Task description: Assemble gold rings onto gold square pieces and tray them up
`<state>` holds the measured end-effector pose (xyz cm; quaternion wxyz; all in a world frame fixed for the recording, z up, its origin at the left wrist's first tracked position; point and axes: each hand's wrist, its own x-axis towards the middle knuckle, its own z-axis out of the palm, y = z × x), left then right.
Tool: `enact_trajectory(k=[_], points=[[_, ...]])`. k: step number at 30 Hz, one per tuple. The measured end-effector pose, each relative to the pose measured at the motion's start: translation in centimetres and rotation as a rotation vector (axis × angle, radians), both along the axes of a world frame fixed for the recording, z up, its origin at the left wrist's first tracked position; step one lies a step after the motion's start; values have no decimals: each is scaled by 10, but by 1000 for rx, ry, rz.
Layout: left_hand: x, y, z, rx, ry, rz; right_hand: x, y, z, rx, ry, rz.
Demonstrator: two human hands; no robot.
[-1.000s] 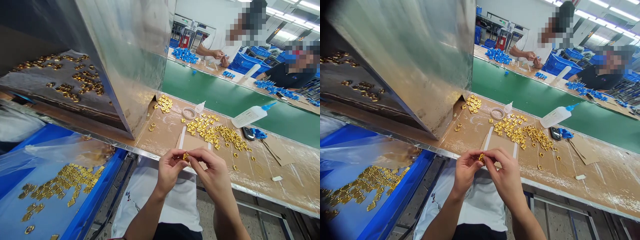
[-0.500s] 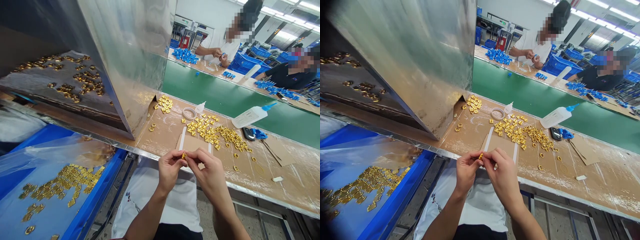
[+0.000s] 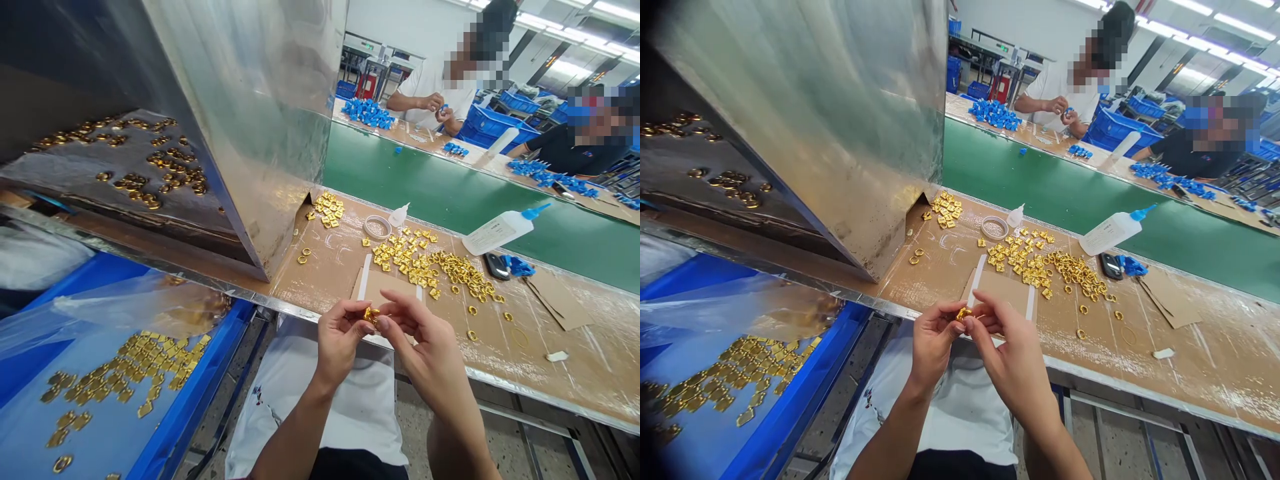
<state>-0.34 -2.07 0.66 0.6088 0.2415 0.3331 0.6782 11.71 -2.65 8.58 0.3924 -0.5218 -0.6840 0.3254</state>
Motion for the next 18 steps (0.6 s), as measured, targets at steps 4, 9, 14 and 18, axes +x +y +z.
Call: enact_trajectory(k=[4,9,14,18], points=[[-2,0,3,-24,-184,-111,13,1,-9,66,59,-31],[-2,-5,10,-122,-371,-266,16,4,-30,75,123,173],[4,-10,14,-142,-452,-347,10,3,-47,162,174,133],[7,-11,17,-145,-430,-352,6,4,-54,315,168,82]])
